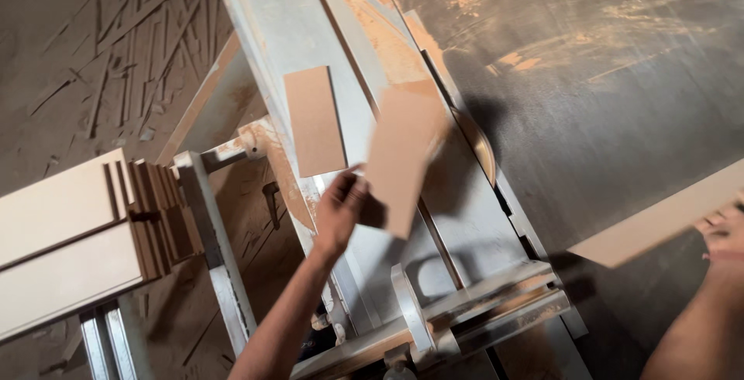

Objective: The person repeatedly feeds rectangular wood pieces through a table saw, guiding them with both hands and stacking the cut pieces on the table. The person occasionally adjusts the wood and clears sawdust from the blade area.

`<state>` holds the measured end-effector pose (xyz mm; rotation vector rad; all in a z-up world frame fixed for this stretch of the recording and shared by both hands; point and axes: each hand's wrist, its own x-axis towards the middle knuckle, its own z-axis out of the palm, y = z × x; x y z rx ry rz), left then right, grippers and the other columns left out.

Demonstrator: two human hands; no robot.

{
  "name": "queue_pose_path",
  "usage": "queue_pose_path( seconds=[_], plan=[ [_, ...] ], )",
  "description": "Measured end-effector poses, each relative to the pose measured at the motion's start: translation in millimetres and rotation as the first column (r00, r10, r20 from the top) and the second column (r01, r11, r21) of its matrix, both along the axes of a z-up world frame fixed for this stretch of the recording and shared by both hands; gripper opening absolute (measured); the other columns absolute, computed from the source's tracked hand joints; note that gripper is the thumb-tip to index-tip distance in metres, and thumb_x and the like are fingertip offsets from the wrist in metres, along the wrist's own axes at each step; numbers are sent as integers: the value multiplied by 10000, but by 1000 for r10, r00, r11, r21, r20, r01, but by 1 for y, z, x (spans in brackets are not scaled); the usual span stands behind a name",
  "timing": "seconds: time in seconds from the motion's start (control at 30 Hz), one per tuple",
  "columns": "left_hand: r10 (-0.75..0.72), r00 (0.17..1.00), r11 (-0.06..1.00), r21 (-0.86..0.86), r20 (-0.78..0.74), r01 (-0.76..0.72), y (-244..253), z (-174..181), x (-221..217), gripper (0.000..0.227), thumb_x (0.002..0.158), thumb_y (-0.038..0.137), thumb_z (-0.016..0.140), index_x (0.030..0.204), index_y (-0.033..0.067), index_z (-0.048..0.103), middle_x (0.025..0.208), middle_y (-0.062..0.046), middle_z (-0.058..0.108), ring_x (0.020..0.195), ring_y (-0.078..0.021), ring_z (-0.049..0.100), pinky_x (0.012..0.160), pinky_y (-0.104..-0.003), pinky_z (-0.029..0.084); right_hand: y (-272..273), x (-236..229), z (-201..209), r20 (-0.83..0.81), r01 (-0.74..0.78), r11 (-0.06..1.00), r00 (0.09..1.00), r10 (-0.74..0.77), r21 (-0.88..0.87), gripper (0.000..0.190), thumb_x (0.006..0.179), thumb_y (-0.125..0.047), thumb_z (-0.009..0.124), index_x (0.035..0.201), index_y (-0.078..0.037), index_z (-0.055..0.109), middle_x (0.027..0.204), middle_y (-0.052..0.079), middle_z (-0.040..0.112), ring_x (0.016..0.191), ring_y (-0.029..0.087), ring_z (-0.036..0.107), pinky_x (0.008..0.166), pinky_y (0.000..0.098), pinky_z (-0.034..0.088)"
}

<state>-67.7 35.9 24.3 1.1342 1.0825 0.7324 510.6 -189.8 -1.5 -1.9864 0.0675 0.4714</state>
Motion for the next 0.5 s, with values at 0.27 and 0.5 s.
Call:
queue_pose_path(
  seconds=[0.27, 0.5],
  plan=[
    [487, 798, 736, 659, -355, -155, 89, -34, -29, 421, 949, 66, 742, 1325, -87, 632, 1063, -190, 594, 985, -282, 542, 850, -396, 498, -55, 26, -25, -129, 311, 950, 942, -310, -11, 385, 918, -129, 792, 1076, -11, 462, 930, 105, 681, 740, 172, 735, 588, 384, 647],
    [-117, 974, 915, 359, -194, 181, 0, 16, 55, 192, 999, 110, 643, 1149, 6, 703, 1004, -92, 752, 864, -155, 658, 754, -289, 555, -66, -67, 41, -310, -314, 946, 894, 324, 85, 244, 1021, -205, 628, 1067, 34, 642, 887, 170, 710, 750, 250, 708, 664, 346, 565]
  ],
)
